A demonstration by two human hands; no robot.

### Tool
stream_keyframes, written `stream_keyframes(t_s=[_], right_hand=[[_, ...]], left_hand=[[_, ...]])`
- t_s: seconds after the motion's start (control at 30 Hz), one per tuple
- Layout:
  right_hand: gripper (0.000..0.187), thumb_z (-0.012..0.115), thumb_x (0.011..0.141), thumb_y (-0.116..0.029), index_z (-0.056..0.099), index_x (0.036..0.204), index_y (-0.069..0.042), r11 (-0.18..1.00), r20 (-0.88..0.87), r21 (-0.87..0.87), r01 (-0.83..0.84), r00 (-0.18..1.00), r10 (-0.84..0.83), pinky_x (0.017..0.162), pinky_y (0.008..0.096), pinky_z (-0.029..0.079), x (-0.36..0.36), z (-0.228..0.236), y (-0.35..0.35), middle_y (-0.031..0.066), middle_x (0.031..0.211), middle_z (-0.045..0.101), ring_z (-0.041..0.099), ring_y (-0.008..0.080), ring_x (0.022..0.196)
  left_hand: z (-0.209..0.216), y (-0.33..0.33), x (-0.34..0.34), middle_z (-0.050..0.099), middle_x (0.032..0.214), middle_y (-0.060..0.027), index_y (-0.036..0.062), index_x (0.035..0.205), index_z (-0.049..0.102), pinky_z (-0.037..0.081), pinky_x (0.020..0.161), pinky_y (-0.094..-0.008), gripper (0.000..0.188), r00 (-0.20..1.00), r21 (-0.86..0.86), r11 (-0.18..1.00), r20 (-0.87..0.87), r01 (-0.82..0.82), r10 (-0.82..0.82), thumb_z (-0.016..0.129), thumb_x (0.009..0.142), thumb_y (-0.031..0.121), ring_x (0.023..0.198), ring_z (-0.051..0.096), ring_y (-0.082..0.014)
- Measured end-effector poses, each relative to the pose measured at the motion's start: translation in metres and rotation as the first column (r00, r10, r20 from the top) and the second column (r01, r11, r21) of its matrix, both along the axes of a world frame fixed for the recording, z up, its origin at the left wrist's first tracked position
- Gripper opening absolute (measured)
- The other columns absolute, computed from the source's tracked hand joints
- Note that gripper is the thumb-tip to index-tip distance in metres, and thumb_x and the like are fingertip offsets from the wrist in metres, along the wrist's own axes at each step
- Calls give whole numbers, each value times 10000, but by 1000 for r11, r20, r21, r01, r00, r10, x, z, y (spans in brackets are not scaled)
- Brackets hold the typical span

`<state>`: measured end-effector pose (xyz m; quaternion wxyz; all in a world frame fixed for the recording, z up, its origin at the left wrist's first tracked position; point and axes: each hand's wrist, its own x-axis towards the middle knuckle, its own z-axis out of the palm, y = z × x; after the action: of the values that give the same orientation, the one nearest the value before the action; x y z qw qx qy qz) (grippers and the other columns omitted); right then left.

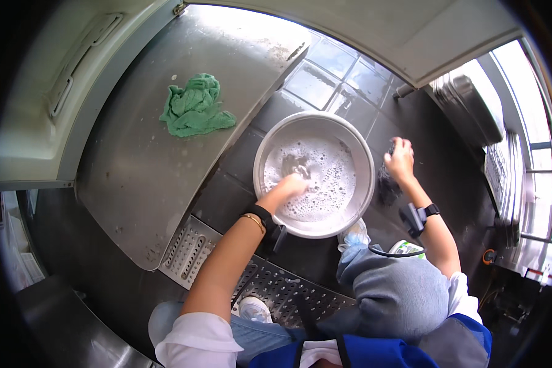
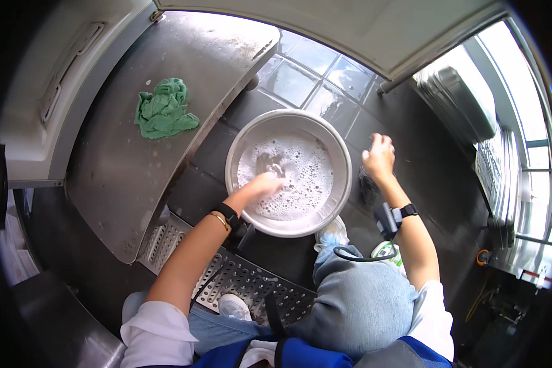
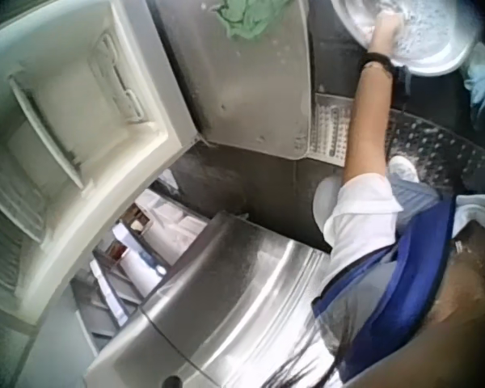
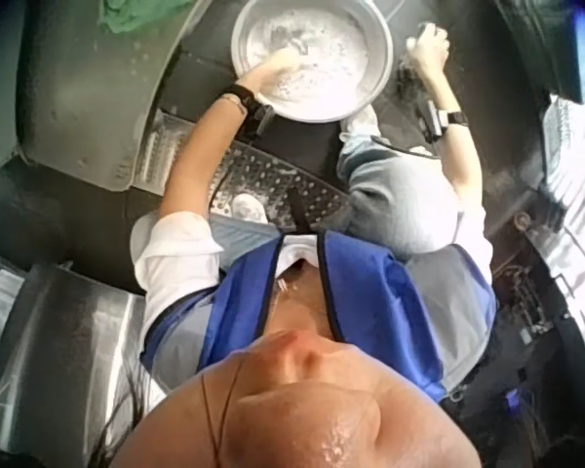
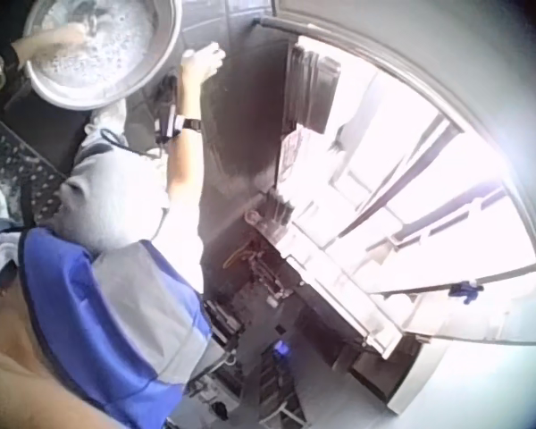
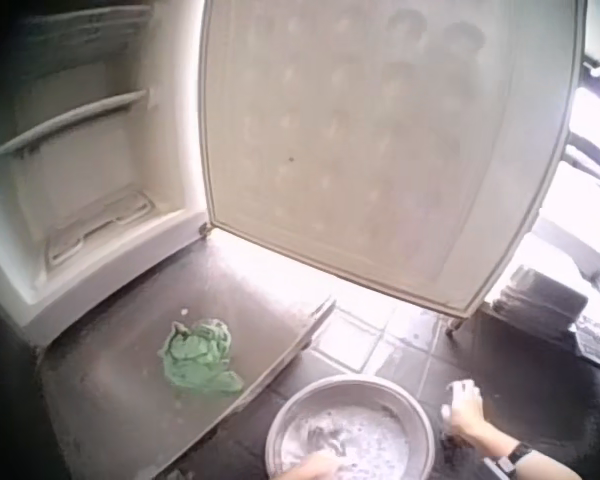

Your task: Cleaning the interior and exterior of a small refrigerator using a scouring pad and soapy water.

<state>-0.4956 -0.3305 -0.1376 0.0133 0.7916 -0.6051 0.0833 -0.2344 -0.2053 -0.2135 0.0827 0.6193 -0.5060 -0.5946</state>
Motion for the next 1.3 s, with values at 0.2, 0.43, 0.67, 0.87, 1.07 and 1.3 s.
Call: stream_keyframes(t_s=[0.2,0.43,0.67,0.87,1.07,1.3], right_hand=[[195,534,729,-189,541,801,-8,729,356,440,-524,847,394,692,415,438,116,-22,20,200,745,550,555,339,721],[282,513,772,-249,599,831,13,302,296,778,-552,744,599,744,415,451,136,-34,34,231,755,598,593,349,746],[289,508,772,-283,607,789,-12,407,163,708,-578,694,702,696,437,457,120,-48,19,226,766,593,582,364,738],[273,500,805,-251,578,846,7,593,353,646,-481,877,327,707,372,457,120,-49,-6,172,764,610,595,284,739],[367,474,850,-370,487,1033,-52,345,732,678,-649,636,-245,708,287,446,129,-8,-24,70,925,556,542,142,807],[635,281,869,-544,252,1309,-88,38,663,470,-882,325,-675,983,408,261,126,17,-10,93,1310,348,375,236,1166]], left_hand=[[27,-8,31,582,961,-197,5,1022,515,420,810,-369,468,918,-208,944,253,-256,305,579,747,378,945,547,-311],[177,-35,70,614,846,-137,27,1021,531,458,714,-356,472,874,-492,870,409,-32,263,606,738,397,799,595,-273],[198,-21,146,535,1086,-132,93,1133,489,417,811,-383,517,-42,-764,606,613,224,789,587,745,420,1011,502,-297],[166,-18,167,551,1043,-175,0,1006,563,421,788,-443,445,378,-839,542,488,-46,787,514,808,395,984,516,-345],[186,-38,76,580,712,-203,9,847,593,434,611,-388,379,723,-905,389,151,-174,674,498,823,375,695,574,-358],[150,-48,12,557,657,-197,12,838,582,421,556,-360,337,824,-659,562,-164,-500,542,503,831,339,624,544,-364]])
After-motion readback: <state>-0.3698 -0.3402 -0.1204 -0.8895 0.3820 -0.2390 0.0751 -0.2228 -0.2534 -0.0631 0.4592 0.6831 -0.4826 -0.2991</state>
